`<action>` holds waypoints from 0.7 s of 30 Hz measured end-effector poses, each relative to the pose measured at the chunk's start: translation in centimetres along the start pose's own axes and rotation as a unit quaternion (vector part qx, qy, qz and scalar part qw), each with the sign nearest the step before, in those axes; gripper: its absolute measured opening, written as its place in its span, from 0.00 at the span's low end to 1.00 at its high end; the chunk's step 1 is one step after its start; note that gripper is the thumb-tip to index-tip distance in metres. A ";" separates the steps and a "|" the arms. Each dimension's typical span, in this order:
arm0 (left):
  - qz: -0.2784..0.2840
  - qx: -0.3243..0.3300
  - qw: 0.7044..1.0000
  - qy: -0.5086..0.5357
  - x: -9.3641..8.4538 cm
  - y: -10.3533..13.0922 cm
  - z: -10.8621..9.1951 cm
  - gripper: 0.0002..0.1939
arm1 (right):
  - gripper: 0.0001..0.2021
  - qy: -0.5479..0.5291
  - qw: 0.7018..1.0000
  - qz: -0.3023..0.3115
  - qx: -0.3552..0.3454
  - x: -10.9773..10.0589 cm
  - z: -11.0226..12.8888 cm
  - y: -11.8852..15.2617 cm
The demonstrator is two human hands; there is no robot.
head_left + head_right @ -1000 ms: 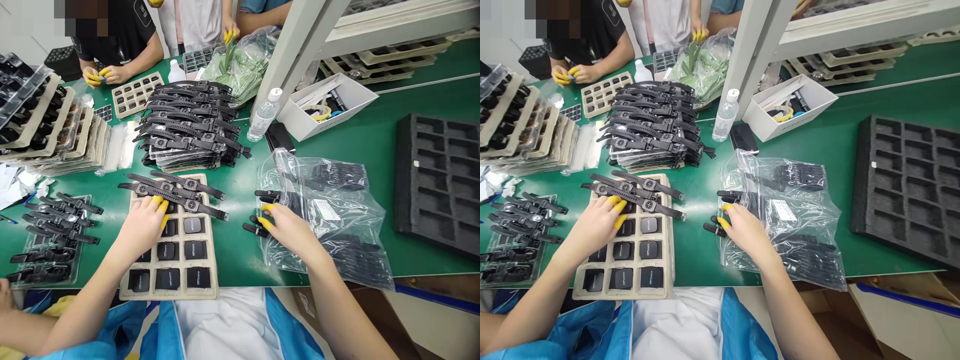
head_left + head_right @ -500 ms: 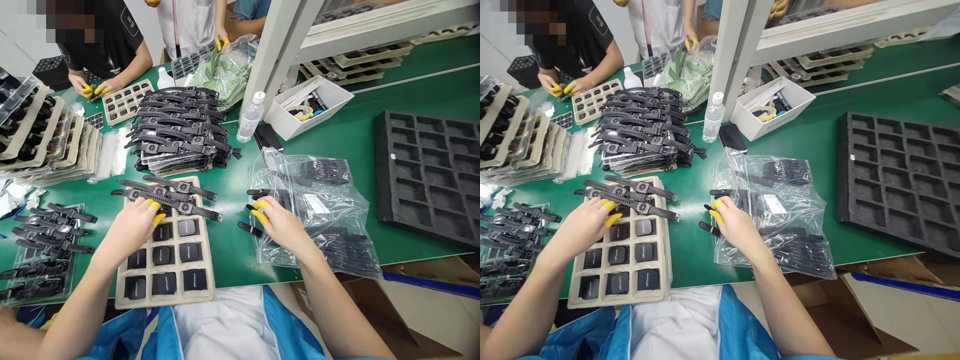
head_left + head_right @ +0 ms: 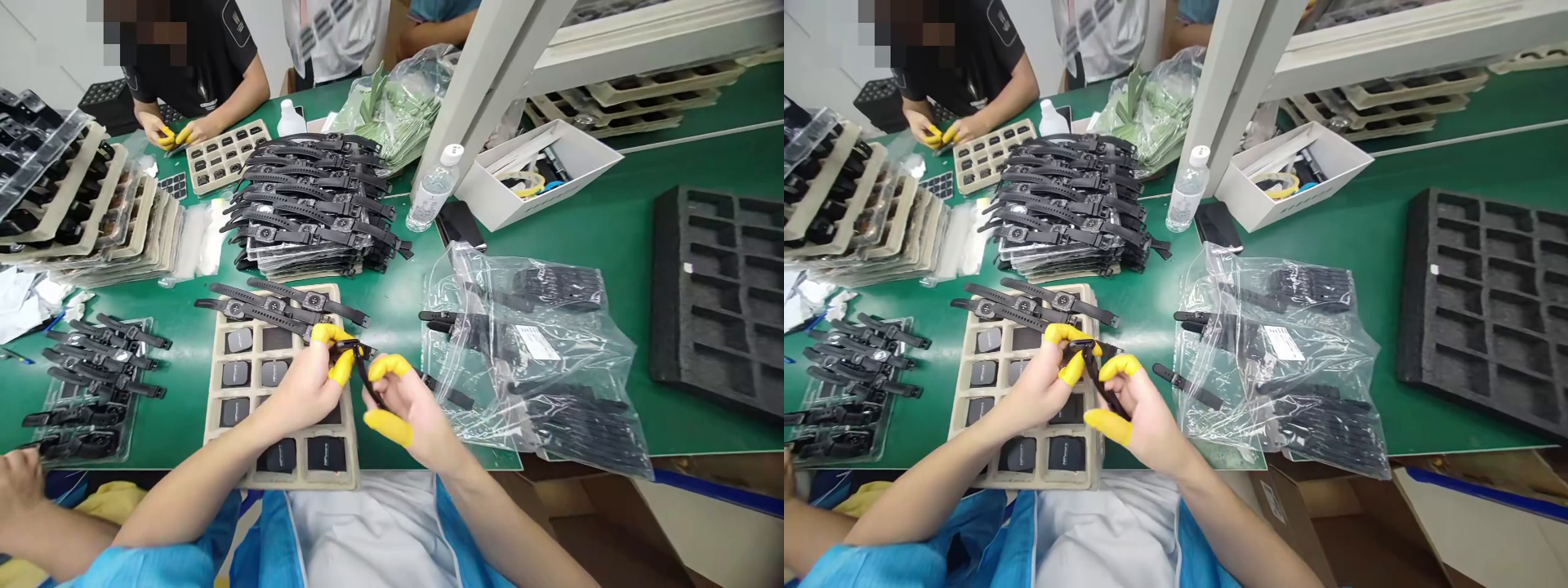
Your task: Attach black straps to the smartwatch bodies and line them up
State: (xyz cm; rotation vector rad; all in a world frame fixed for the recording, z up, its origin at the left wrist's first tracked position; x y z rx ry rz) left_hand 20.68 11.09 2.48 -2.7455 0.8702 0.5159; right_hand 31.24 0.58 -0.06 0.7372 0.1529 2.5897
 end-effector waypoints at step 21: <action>0.079 0.246 0.961 -0.095 -1.0 -0.3 -0.7 0.24 | 0.17 -0.020 0.987 0.055 0.150 1.3 -2.8 -0.2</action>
Point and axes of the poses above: each hand's wrist, its own y-axis away from the middle knuckle, its own x-axis out of the palm, z = x × y, the point moved 6 cm from there along -y, towards the middle knuckle, and after that the axes turned 15 degrees about -z, right-handed, at the moved point
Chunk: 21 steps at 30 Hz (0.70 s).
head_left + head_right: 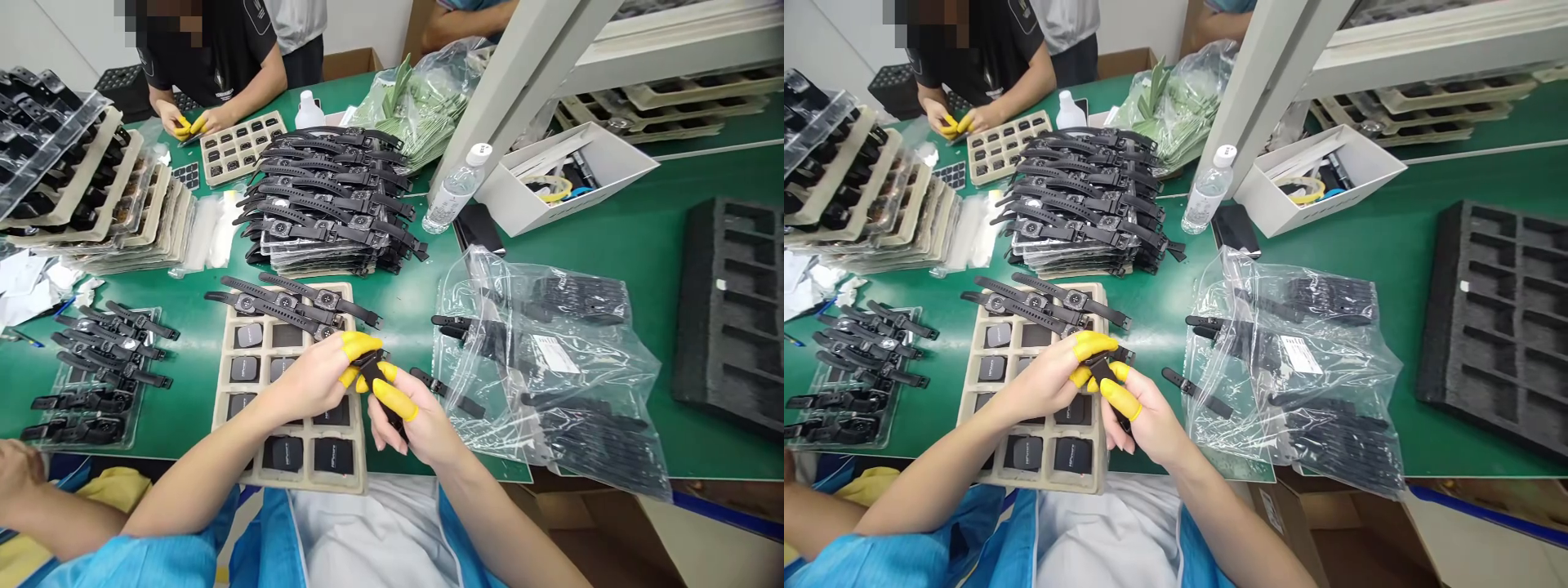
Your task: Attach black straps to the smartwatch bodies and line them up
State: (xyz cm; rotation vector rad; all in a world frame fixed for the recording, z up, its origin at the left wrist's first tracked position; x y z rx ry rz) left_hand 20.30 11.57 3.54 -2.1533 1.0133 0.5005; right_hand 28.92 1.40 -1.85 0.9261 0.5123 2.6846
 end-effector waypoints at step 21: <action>0.021 0.009 1.000 0.008 -0.2 -0.1 -1.4 0.26 | 0.16 -0.109 0.993 -0.042 -0.005 0.0 0.4 -0.2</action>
Point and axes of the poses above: each hand's wrist, its own y-axis away from the middle knuckle, its own x-axis out of the palm, z = x × y, the point moved 6 cm from there along -y, towards the middle knuckle, and after that the axes turned 15 degrees about -z, right-handed, at the moved point
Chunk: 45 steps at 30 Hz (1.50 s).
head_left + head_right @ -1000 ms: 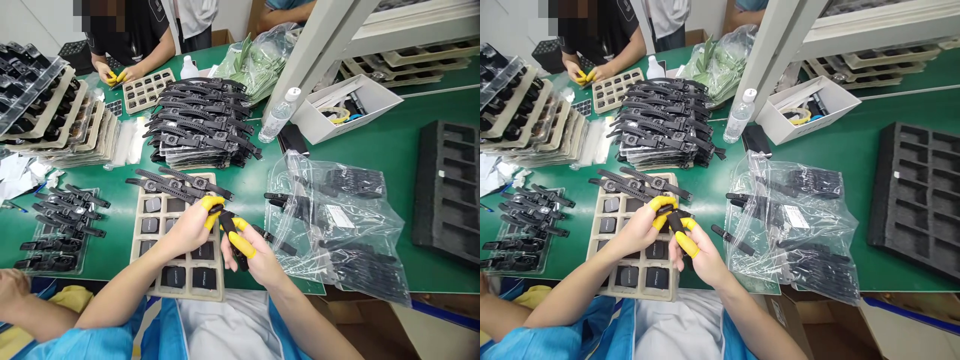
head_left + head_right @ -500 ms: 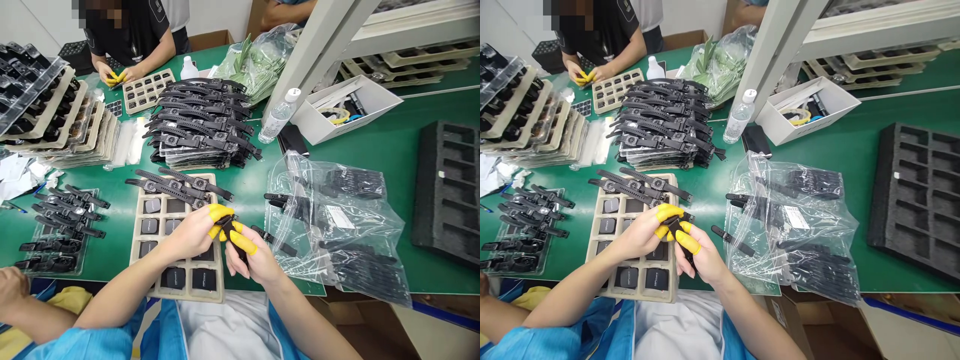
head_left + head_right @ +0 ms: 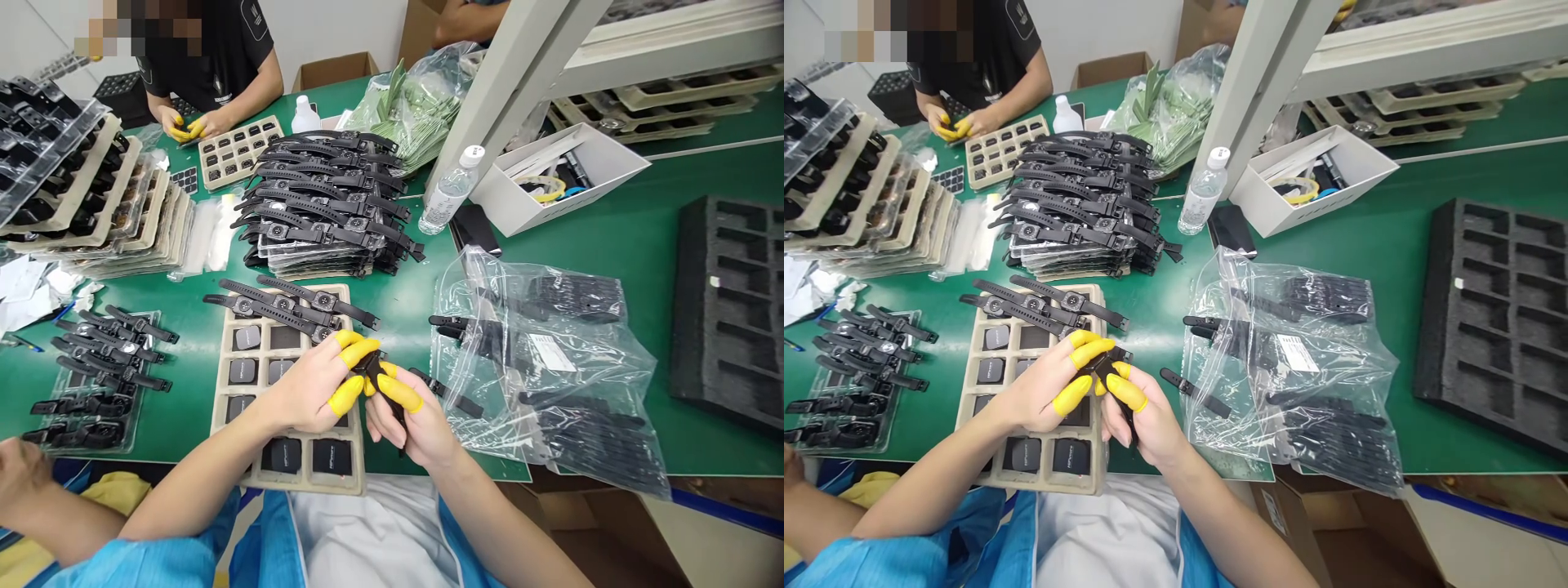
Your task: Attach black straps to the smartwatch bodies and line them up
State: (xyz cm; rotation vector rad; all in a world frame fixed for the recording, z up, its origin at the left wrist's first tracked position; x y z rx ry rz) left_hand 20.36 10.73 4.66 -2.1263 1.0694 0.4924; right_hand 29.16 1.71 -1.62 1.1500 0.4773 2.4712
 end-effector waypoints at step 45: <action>-0.234 -0.219 0.905 0.279 -2.4 0.1 2.4 0.12 | 0.16 0.039 0.993 0.081 0.080 0.3 -1.0 -0.7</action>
Point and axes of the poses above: each hand's wrist, its own y-axis away from the middle knuckle, its own x-axis out of the palm, z = x × y, the point moved 6 cm from there along -y, towards the middle knuckle, and after that the axes turned 15 degrees about -z, right-handed, at the moved point
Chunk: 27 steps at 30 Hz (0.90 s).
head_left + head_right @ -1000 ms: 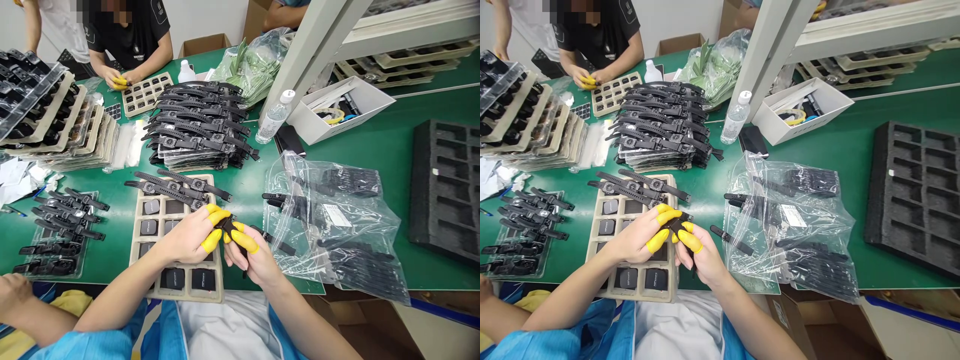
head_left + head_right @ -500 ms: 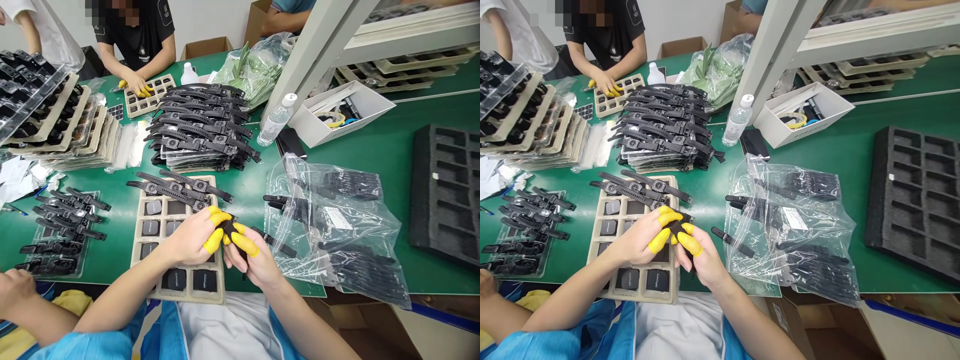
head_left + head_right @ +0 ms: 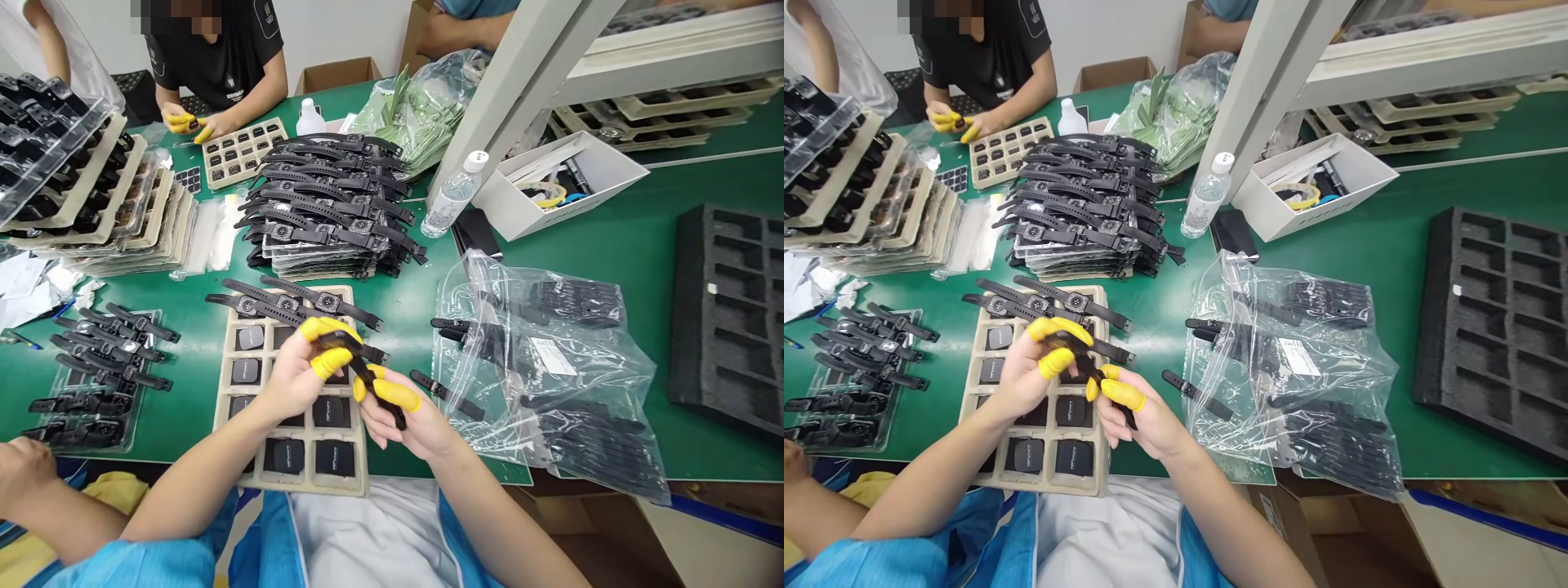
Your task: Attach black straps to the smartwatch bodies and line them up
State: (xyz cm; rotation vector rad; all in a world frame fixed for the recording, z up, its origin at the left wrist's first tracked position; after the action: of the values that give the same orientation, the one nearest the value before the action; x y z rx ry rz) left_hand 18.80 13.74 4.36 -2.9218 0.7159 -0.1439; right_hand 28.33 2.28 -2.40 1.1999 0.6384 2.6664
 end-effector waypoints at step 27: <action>0.184 0.226 0.919 -0.265 2.9 2.3 0.9 0.25 | 0.14 -0.022 0.996 -0.058 -0.071 -0.2 1.1 0.5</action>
State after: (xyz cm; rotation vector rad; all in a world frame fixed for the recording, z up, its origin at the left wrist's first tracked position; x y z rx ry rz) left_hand 20.42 10.44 3.27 -2.1863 0.9540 0.4426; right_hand 29.29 2.16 -1.65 1.1446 0.4867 2.5348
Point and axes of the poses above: each hand's wrist, its own y-axis away from the middle knuckle, its own x-axis out of the palm, z = x × y, the point moved 6 cm from there along -y, towards the middle knuckle, and after that the axes turned 15 degrees about -z, right-handed, at the moved point
